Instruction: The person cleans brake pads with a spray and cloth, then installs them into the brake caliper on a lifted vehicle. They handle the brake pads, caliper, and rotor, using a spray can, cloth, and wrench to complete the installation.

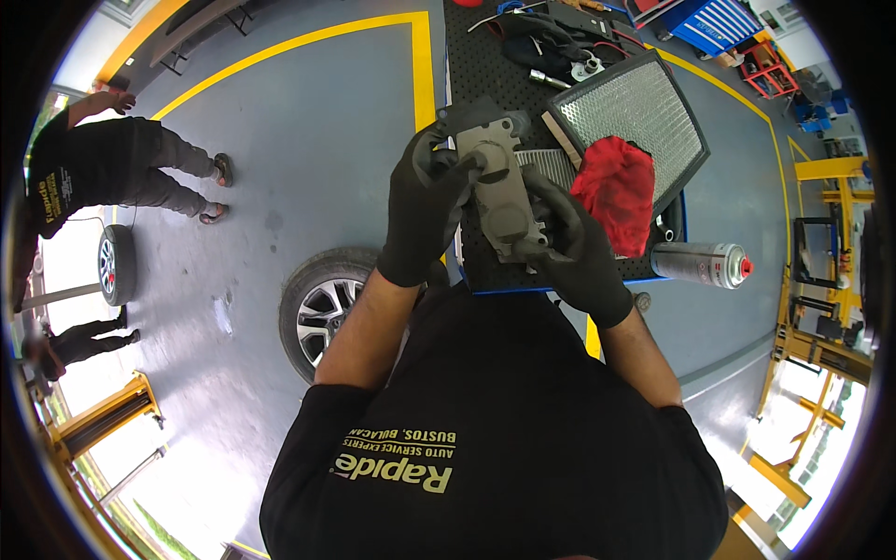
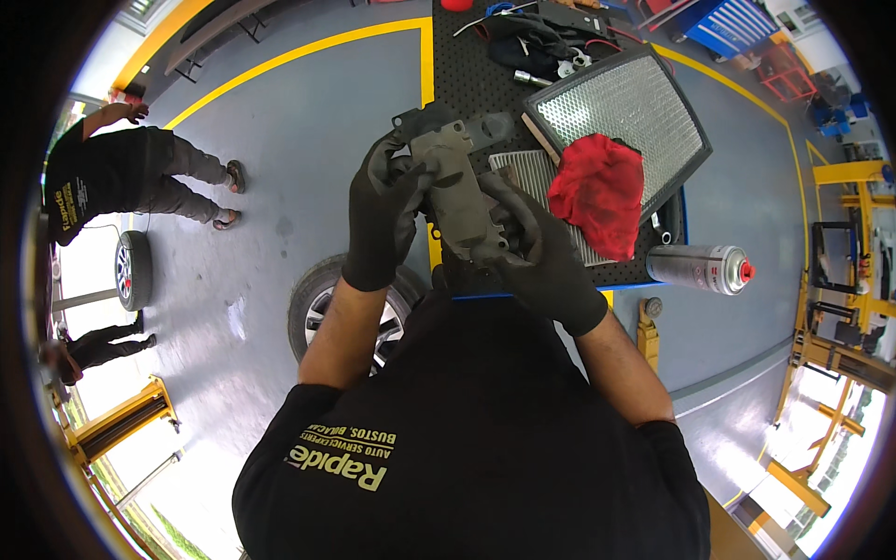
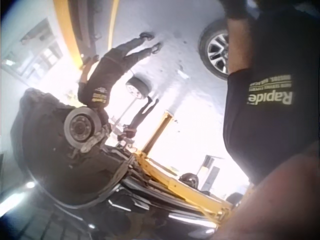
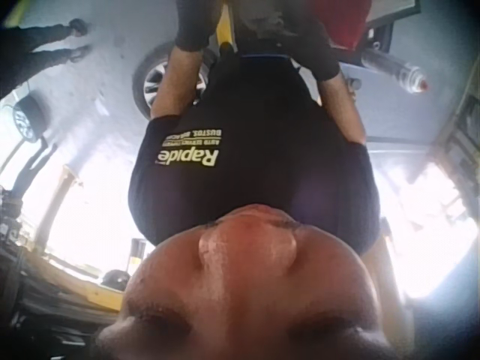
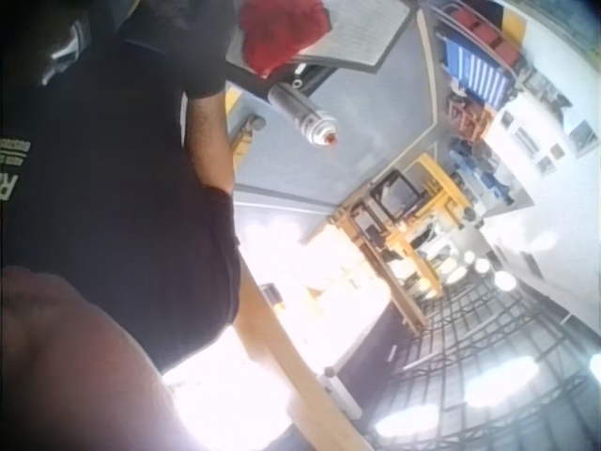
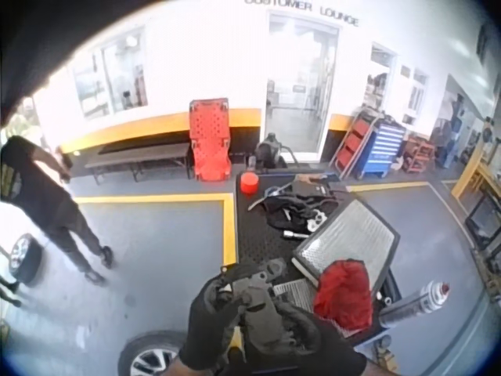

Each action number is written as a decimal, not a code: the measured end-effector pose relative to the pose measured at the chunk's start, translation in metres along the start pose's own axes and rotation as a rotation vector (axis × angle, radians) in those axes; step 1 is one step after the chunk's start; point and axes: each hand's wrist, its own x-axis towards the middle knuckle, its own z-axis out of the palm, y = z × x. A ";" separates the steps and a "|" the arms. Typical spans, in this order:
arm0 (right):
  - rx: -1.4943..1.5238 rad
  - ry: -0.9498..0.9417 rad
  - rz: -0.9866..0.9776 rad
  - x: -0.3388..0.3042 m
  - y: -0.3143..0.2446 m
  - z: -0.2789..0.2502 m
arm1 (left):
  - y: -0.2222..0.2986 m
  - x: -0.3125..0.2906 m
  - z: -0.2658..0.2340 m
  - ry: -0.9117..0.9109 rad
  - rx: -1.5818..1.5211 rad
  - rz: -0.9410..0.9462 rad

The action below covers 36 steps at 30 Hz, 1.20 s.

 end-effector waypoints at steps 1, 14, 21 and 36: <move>0.046 0.032 -0.041 -0.001 0.002 0.002 | 0.002 0.000 0.003 -0.008 -0.129 -0.054; 0.381 0.372 0.058 0.000 0.012 0.003 | 0.001 -0.007 0.002 -0.146 -0.050 -0.110; 0.082 0.504 -0.169 -0.005 -0.005 -0.037 | 0.013 -0.004 -0.010 -0.138 0.136 -0.053; -0.360 -0.052 -0.258 0.062 -0.101 -0.055 | 0.035 -0.003 -0.017 -0.433 0.432 0.103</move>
